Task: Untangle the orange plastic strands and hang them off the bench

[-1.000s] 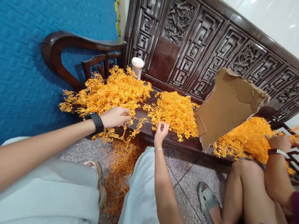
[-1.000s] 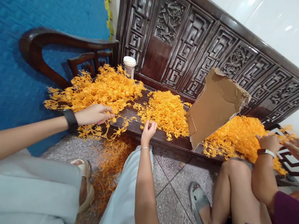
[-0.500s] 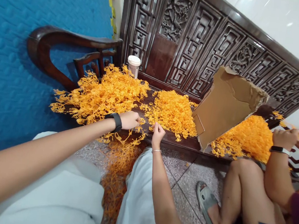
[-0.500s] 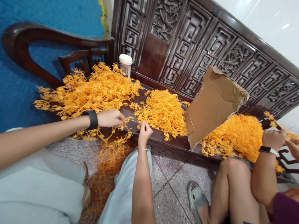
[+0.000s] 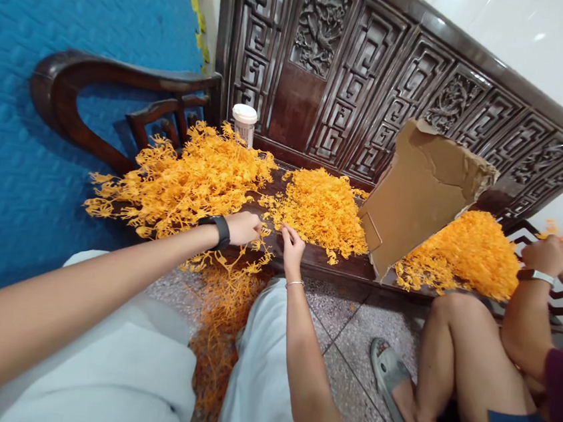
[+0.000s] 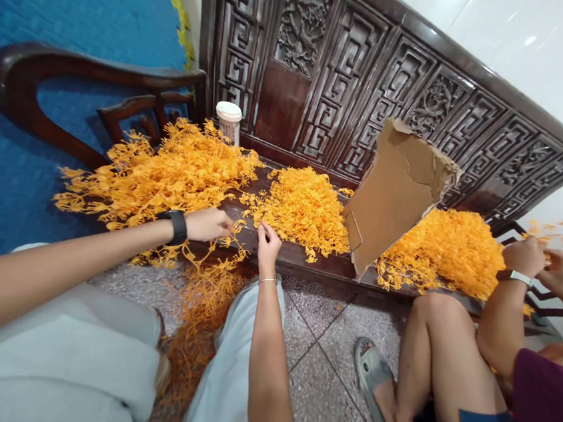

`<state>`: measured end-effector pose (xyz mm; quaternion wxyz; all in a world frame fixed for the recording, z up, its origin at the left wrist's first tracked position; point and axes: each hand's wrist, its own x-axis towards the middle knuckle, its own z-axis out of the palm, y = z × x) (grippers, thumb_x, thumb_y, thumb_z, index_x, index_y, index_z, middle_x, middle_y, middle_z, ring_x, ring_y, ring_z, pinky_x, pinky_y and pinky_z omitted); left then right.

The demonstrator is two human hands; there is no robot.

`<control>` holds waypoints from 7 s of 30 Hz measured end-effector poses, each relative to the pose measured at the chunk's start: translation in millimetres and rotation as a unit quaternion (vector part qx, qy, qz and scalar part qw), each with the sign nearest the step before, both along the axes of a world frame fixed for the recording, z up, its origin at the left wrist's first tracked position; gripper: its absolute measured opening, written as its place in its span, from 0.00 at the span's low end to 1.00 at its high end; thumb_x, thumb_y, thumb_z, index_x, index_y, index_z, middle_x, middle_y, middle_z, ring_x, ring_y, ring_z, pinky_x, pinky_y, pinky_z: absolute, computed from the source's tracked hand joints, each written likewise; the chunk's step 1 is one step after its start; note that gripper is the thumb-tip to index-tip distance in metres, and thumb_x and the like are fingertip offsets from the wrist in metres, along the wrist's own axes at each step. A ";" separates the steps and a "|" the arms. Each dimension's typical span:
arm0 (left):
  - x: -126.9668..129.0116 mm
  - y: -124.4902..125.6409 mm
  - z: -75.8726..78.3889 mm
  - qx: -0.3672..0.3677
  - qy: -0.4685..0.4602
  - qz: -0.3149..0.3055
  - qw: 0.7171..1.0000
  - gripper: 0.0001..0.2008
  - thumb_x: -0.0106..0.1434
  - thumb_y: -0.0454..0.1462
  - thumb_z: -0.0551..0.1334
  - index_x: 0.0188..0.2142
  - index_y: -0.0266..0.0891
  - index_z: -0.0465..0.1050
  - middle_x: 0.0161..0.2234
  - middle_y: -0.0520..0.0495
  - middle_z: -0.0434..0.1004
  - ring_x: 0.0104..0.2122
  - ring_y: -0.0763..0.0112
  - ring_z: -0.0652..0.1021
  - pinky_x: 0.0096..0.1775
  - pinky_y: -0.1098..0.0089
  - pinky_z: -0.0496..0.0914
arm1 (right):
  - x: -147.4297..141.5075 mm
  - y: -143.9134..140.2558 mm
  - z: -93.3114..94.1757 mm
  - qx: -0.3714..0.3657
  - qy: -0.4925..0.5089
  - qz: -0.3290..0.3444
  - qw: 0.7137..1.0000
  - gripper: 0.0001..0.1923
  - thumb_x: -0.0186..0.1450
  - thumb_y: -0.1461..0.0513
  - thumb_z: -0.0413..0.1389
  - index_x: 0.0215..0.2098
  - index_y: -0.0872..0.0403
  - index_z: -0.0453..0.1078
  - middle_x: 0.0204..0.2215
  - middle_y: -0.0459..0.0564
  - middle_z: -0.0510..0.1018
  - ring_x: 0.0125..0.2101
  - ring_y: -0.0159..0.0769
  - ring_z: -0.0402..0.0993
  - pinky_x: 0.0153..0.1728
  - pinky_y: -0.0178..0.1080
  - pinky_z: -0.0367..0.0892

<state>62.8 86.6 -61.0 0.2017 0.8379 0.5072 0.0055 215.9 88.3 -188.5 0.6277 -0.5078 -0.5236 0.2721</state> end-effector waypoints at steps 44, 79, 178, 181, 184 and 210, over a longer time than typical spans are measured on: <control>33.8 18.0 -24.5 -0.024 0.008 0.001 1.000 0.10 0.51 0.39 0.55 0.22 0.38 0.72 0.22 0.49 0.73 0.23 0.73 0.70 0.25 0.75 0.58 | 7.9 -5.4 7.7 -0.023 0.049 0.068 0.996 0.13 0.52 0.55 0.54 0.21 0.57 0.63 0.19 0.42 0.61 0.21 0.25 0.54 0.24 0.30 0.54; 44.5 -13.4 -22.1 -0.031 -0.070 0.030 0.997 0.12 0.55 0.32 0.49 0.28 0.34 0.71 0.29 0.43 0.75 0.29 0.69 0.72 0.28 0.74 0.60 | -3.8 6.0 -3.8 0.000 0.079 -0.201 0.976 0.18 0.56 0.52 0.48 0.29 0.60 0.68 0.25 0.50 0.70 0.26 0.30 0.62 0.29 0.32 0.60; 33.9 -72.6 -4.1 -0.201 -0.456 0.210 0.841 0.09 0.55 0.31 0.49 0.20 0.37 0.62 0.06 0.61 0.48 0.08 0.81 0.52 0.15 0.76 0.48 | 17.3 -28.2 67.6 -0.027 -0.112 -0.042 0.992 0.08 0.51 0.60 0.51 0.20 0.58 0.65 0.16 0.42 0.66 0.20 0.26 0.60 0.24 0.30 0.57; 31.6 -72.1 2.9 -0.225 -0.487 0.234 0.811 0.10 0.57 0.31 0.47 0.22 0.37 0.61 0.05 0.62 0.47 0.06 0.81 0.50 0.13 0.77 0.45 | 7.2 -19.1 75.8 -0.025 -0.120 -0.046 0.991 0.08 0.51 0.60 0.51 0.21 0.58 0.66 0.17 0.43 0.66 0.20 0.27 0.60 0.24 0.30 0.57; 27.3 -70.8 10.4 -0.230 -0.520 0.247 0.785 0.10 0.59 0.31 0.48 0.23 0.37 0.60 0.05 0.63 0.46 0.06 0.82 0.49 0.12 0.78 0.44 | -2.0 -9.9 85.3 -0.014 -0.118 -0.046 0.992 0.09 0.51 0.60 0.51 0.22 0.58 0.67 0.17 0.43 0.67 0.20 0.26 0.59 0.24 0.30 0.57; 1.6 -61.0 32.2 -0.269 -0.600 0.165 0.735 0.09 0.59 0.32 0.51 0.23 0.36 0.63 0.07 0.62 0.45 0.07 0.85 0.46 0.13 0.78 0.40 | 36.5 2.6 146.0 -0.272 0.097 0.322 0.902 0.14 0.54 0.65 0.46 0.15 0.53 0.46 0.12 0.37 0.47 0.13 0.22 0.39 0.17 0.31 0.46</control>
